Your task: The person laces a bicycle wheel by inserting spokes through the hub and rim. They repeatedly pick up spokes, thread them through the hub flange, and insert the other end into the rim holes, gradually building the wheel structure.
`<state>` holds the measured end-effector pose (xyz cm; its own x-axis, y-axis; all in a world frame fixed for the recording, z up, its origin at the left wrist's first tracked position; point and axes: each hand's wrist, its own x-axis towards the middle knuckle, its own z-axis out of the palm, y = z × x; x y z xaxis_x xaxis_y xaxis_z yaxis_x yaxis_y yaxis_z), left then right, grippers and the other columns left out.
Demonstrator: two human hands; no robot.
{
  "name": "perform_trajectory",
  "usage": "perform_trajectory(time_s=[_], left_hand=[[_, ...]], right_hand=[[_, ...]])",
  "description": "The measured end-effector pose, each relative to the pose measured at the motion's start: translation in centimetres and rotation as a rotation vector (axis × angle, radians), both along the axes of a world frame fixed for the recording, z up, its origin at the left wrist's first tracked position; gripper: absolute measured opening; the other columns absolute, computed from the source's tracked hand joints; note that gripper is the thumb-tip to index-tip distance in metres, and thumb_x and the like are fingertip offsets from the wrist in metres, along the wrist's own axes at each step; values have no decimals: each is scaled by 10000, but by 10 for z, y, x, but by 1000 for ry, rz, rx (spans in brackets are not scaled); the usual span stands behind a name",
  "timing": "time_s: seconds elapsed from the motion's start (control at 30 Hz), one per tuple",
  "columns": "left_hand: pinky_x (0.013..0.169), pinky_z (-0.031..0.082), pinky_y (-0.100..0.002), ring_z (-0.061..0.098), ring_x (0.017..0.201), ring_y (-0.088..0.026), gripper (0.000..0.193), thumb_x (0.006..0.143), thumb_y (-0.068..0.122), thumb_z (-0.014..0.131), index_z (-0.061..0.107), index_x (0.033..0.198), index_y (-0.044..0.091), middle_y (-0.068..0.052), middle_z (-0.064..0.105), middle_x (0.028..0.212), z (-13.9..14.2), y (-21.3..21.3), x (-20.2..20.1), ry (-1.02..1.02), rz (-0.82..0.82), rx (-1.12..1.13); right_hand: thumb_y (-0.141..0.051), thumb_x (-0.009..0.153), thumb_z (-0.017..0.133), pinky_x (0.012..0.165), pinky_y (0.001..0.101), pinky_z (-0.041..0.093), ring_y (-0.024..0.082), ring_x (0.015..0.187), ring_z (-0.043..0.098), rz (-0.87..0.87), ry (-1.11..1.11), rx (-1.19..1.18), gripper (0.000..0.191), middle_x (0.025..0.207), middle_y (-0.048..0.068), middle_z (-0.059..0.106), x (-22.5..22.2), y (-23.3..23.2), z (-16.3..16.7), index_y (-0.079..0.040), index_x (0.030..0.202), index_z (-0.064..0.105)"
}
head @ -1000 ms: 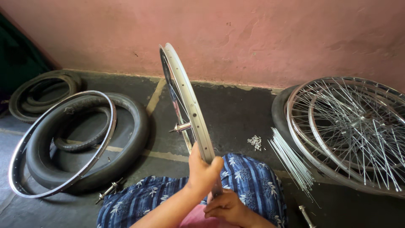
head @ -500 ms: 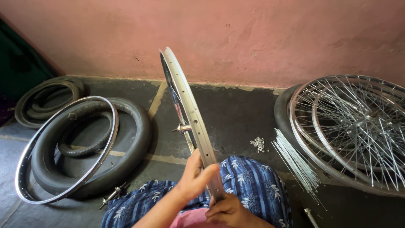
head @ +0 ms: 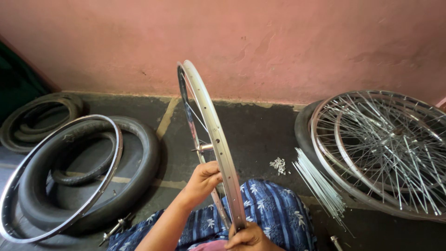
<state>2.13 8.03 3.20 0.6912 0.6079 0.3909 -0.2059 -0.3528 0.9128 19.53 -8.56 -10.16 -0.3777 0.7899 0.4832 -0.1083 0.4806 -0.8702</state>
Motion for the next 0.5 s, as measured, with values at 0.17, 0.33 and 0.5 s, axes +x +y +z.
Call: perform_trajectory(time_s=[0.17,0.33,0.5], left_hand=[[942,441,-367,591,1012,-149,214,1001,225,653,793,951,71,-49,722,923,-11,11,7,-83,93,415],[778,499,-315,602,880,-131,298,1005,274,669,765,915,6,-33,664,922,-28,6,7,-125,-78,-152],[732,516,-276,639,830,-106,351,982,312,695,755,950,-32,-28,684,921,-32,-9,4,-202,-126,-323]], right_hand=[[-28,901,850,742,300,494,169,857,653,12,2,-74,126,923,68,672,1,0,-3,-42,1020,808],[-25,886,874,743,301,500,175,847,652,0,-8,44,156,889,60,671,-2,3,3,-50,1016,793],[-6,900,851,757,307,508,187,872,663,24,-21,17,130,920,73,681,-1,-4,14,-37,1011,789]])
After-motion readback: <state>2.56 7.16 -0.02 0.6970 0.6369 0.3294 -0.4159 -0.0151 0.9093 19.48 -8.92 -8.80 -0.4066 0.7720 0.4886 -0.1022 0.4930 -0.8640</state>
